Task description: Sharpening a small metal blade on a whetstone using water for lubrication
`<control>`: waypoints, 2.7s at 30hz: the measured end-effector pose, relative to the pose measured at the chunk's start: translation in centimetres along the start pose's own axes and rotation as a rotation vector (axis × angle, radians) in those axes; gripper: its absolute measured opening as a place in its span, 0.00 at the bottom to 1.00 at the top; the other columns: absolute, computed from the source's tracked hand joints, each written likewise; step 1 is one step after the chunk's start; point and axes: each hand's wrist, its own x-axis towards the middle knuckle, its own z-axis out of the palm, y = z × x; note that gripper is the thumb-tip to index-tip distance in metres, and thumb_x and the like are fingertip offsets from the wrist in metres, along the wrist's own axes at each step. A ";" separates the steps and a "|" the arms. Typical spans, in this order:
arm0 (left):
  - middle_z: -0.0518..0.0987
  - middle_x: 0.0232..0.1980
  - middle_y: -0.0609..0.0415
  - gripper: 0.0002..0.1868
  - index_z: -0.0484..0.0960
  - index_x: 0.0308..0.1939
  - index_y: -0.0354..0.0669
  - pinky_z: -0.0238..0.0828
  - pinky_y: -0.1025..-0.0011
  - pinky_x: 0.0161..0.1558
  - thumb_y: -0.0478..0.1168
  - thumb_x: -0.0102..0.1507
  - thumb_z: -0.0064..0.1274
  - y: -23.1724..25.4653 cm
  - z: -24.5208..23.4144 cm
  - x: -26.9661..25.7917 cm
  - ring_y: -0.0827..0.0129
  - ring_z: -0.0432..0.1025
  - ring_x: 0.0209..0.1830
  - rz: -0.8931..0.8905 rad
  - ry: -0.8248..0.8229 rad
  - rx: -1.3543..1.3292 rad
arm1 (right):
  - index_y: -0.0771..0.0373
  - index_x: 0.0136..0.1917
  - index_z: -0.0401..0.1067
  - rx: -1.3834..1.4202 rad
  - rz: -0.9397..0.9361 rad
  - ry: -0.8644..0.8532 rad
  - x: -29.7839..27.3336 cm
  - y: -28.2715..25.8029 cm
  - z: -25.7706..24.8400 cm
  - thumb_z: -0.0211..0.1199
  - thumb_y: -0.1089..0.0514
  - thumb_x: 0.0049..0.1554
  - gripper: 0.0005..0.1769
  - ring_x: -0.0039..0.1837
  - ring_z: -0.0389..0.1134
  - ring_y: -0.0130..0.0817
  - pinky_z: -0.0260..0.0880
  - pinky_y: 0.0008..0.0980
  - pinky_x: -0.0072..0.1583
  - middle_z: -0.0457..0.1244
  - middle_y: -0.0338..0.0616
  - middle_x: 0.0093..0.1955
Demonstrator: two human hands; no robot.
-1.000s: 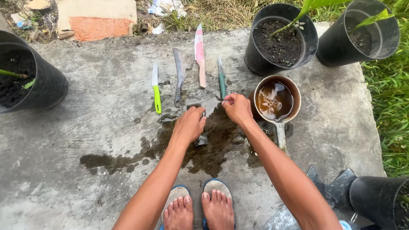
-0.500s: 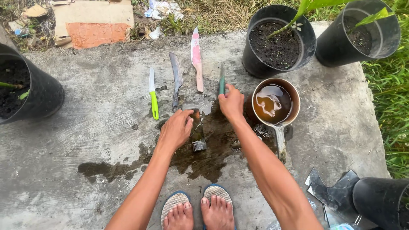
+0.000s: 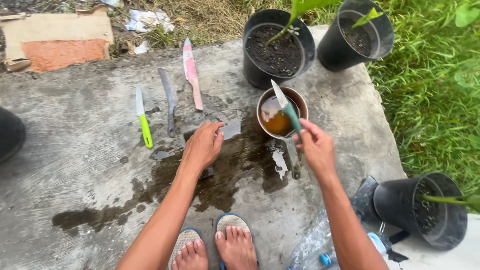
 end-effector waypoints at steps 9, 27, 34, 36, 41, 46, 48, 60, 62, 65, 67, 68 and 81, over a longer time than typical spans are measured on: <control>0.80 0.43 0.49 0.17 0.81 0.58 0.48 0.75 0.51 0.47 0.44 0.67 0.46 3.5 0.3 0.4 0.50 0.78 0.46 0.058 -0.040 0.040 | 0.61 0.58 0.80 -0.546 -0.327 0.000 5.2 7.7 -0.2 0.58 0.64 0.64 0.13 0.48 0.74 0.42 0.77 0.30 0.46 0.70 0.52 0.48; 0.82 0.35 0.44 0.20 0.83 0.47 0.35 0.82 0.71 0.34 0.46 0.73 0.41 7.2 2.0 2.2 0.66 0.79 0.36 -0.054 0.221 -0.775 | 0.64 0.54 0.77 -0.337 -0.841 0.034 -6.6 0.3 6.8 0.63 0.64 0.62 0.07 0.61 0.70 0.44 0.76 0.40 0.59 0.67 0.49 0.61; 0.81 0.24 0.51 0.14 0.84 0.36 0.41 0.72 0.73 0.28 0.41 0.70 0.45 5.9 -0.2 1.1 0.72 0.73 0.26 -0.013 0.101 -0.612 | 0.59 0.56 0.79 -0.345 -0.391 -0.093 0.9 2.9 4.4 0.64 0.59 0.64 0.08 0.49 0.74 0.41 0.73 0.41 0.53 0.72 0.49 0.50; 0.82 0.21 0.56 0.09 0.84 0.34 0.49 0.73 0.73 0.32 0.44 0.66 0.51 5.7 0.3 1.3 0.72 0.78 0.25 -0.079 0.057 -0.499 | 0.50 0.59 0.79 -0.444 -0.155 -0.172 6.6 6.4 3.8 0.68 0.55 0.57 0.15 0.51 0.75 0.35 0.72 0.39 0.53 0.73 0.38 0.49; 0.82 0.25 0.53 0.07 0.87 0.38 0.45 0.76 0.70 0.34 0.40 0.63 0.55 3.4 4.3 3.5 0.69 0.80 0.24 -0.144 0.043 -0.474 | 0.46 0.56 0.77 -0.388 0.217 -0.224 11.8 10.5 5.7 0.63 0.52 0.56 0.14 0.50 0.75 0.32 0.77 0.32 0.54 0.72 0.38 0.46; 0.82 0.28 0.56 0.08 0.88 0.40 0.50 0.74 0.64 0.38 0.41 0.60 0.55 2.4 5.2 3.9 0.63 0.79 0.31 -0.156 0.036 -0.341 | 0.69 0.58 0.75 0.196 0.402 -0.369 4.4 -2.4 6.5 0.65 0.61 0.55 0.17 0.47 0.76 0.30 0.79 0.27 0.55 0.72 0.52 0.49; 0.85 0.34 0.55 0.12 0.88 0.46 0.49 0.74 0.57 0.45 0.41 0.60 0.55 3.0 5.1 3.8 0.56 0.80 0.41 -0.128 0.043 -0.317 | 0.73 0.58 0.74 0.257 0.351 -0.470 2.5 -4.6 7.3 0.66 0.62 0.55 0.19 0.51 0.75 0.35 0.79 0.35 0.58 0.71 0.57 0.52; 0.84 0.30 0.48 0.07 0.89 0.36 0.47 0.71 0.55 0.41 0.44 0.61 0.58 4.0 -0.2 0.1 0.46 0.79 0.38 -0.092 0.047 -0.196 | 0.46 0.50 0.81 -0.790 -0.571 -0.662 4.1 -2.8 10.0 0.60 0.51 0.61 0.09 0.54 0.71 0.50 0.68 0.54 0.58 0.72 0.40 0.46; 0.85 0.36 0.49 0.08 0.89 0.40 0.50 0.73 0.55 0.45 0.46 0.63 0.58 1.8 -0.3 -0.3 0.47 0.79 0.43 -0.036 0.017 -0.153 | 0.46 0.46 0.79 -0.793 -0.598 -0.691 3.7 -3.1 10.5 0.59 0.50 0.62 0.08 0.55 0.70 0.47 0.65 0.51 0.57 0.71 0.37 0.44; 0.86 0.45 0.47 0.12 0.87 0.46 0.47 0.72 0.50 0.51 0.47 0.65 0.56 -0.1 -2.6 -1.8 0.43 0.77 0.50 0.007 -0.011 -0.124 | 0.45 0.43 0.77 -0.806 -0.645 -0.713 3.7 -4.0 11.3 0.58 0.48 0.64 0.10 0.55 0.68 0.43 0.60 0.48 0.58 0.70 0.33 0.42; 0.85 0.48 0.43 0.14 0.86 0.47 0.43 0.71 0.46 0.53 0.47 0.65 0.56 -0.2 -4.5 -3.1 0.38 0.75 0.52 -0.020 -0.021 -0.140 | 0.44 0.43 0.77 -0.814 -0.648 -0.716 3.4 -4.3 12.1 0.58 0.46 0.64 0.11 0.56 0.67 0.40 0.59 0.47 0.60 0.69 0.30 0.41; 0.85 0.48 0.44 0.13 0.86 0.48 0.45 0.71 0.46 0.53 0.46 0.65 0.55 0.1 -5.4 -3.6 0.39 0.75 0.53 -0.014 -0.035 -0.126 | 0.45 0.47 0.77 -0.843 -0.636 -0.773 3.2 -4.3 12.7 0.59 0.47 0.63 0.07 0.59 0.67 0.42 0.57 0.51 0.62 0.70 0.33 0.45; 0.85 0.47 0.47 0.13 0.86 0.49 0.46 0.72 0.55 0.54 0.47 0.66 0.56 -2.0 -9.0 -6.4 0.49 0.79 0.51 -0.051 -0.009 -0.202 | 0.51 0.45 0.77 -0.994 -0.672 -0.933 3.1 -7.8 14.6 0.59 0.50 0.65 0.09 0.52 0.71 0.35 0.58 0.47 0.65 0.71 0.36 0.37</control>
